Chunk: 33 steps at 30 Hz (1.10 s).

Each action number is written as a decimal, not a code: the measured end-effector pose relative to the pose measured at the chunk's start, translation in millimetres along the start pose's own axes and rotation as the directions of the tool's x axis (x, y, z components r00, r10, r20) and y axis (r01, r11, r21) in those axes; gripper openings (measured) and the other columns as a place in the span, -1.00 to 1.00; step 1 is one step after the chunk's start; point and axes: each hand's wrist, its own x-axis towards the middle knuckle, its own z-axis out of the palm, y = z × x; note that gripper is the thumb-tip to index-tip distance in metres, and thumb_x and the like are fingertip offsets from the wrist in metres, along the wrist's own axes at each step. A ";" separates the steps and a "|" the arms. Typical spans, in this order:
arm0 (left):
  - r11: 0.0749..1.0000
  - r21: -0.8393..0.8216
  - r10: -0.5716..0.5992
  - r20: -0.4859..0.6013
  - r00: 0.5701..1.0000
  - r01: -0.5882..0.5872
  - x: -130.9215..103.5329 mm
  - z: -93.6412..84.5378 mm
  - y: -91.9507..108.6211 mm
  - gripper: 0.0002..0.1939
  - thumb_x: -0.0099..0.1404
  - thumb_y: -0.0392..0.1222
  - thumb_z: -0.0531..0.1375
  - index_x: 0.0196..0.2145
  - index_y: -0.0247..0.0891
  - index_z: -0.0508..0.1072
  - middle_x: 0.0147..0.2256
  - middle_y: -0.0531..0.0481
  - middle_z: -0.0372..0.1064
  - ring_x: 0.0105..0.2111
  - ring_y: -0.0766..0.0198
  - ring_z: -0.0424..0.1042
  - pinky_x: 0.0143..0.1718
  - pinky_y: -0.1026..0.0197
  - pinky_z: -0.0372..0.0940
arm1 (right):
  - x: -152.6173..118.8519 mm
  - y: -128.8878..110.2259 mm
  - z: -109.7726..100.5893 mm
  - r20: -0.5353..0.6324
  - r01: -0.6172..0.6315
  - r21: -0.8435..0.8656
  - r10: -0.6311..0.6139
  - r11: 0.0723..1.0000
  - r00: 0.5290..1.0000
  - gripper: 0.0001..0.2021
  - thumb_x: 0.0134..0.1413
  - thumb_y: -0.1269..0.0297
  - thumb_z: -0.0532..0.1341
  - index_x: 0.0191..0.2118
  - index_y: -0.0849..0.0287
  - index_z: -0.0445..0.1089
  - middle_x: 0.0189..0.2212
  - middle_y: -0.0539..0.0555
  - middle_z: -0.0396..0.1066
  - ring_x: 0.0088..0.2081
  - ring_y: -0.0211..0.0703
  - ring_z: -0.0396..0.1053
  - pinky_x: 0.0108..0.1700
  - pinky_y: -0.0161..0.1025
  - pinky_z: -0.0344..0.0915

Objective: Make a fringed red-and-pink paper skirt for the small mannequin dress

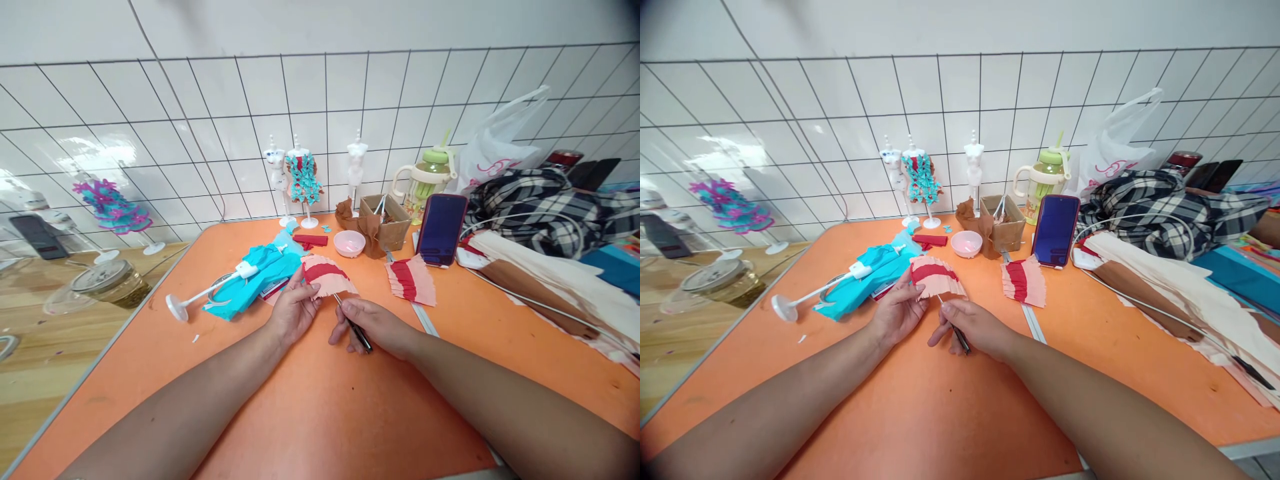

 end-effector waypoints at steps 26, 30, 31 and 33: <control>1.000 -0.008 -0.004 0.006 1.000 0.004 -1.6 1.0 -1.2 -0.29 0.02 -0.48 0.29 0.11 -0.07 0.28 -0.35 0.11 0.45 -0.46 0.41 0.42 -0.49 0.41 0.28 | 1.0 2.0 -0.3 0.013 0.042 -0.033 -0.041 0.999 0.999 -0.55 0.17 -0.21 0.06 -0.36 0.14 0.15 -0.31 0.14 0.58 -0.66 -0.38 0.28 -0.53 -0.35 0.22; 1.000 -0.020 -0.007 0.002 1.000 0.007 -1.4 1.1 -0.5 -0.28 0.02 -0.51 0.28 0.11 -0.08 0.28 -0.35 0.11 0.46 -0.48 0.42 0.42 -0.48 0.40 0.29 | 1.2 2.4 -0.2 0.013 0.032 -0.021 -0.031 0.999 0.999 -0.55 0.14 -0.22 0.08 -0.36 0.14 0.15 -0.31 0.14 0.58 -0.65 -0.37 0.29 -0.55 -0.36 0.21; 1.000 -0.022 -0.005 0.001 1.000 0.005 -1.3 1.2 -0.3 -0.28 0.02 -0.51 0.28 0.11 -0.08 0.28 -0.35 0.11 0.46 -0.48 0.42 0.43 -0.48 0.40 0.30 | 1.1 2.3 0.0 0.015 0.028 -0.010 -0.028 1.000 1.000 -0.54 0.13 -0.23 0.08 -0.35 0.14 0.15 -0.32 0.14 0.58 -0.65 -0.36 0.29 -0.55 -0.36 0.21; 1.000 -0.023 -0.001 -0.005 1.000 0.001 -1.3 1.2 0.0 -0.28 0.01 -0.51 0.28 0.11 -0.07 0.27 -0.35 0.12 0.46 -0.49 0.43 0.43 -0.49 0.41 0.30 | 0.8 2.0 0.7 0.016 0.024 0.008 -0.024 1.000 1.000 -0.52 0.12 -0.25 0.07 -0.34 0.14 0.17 -0.33 0.14 0.58 -0.66 -0.36 0.29 -0.54 -0.35 0.22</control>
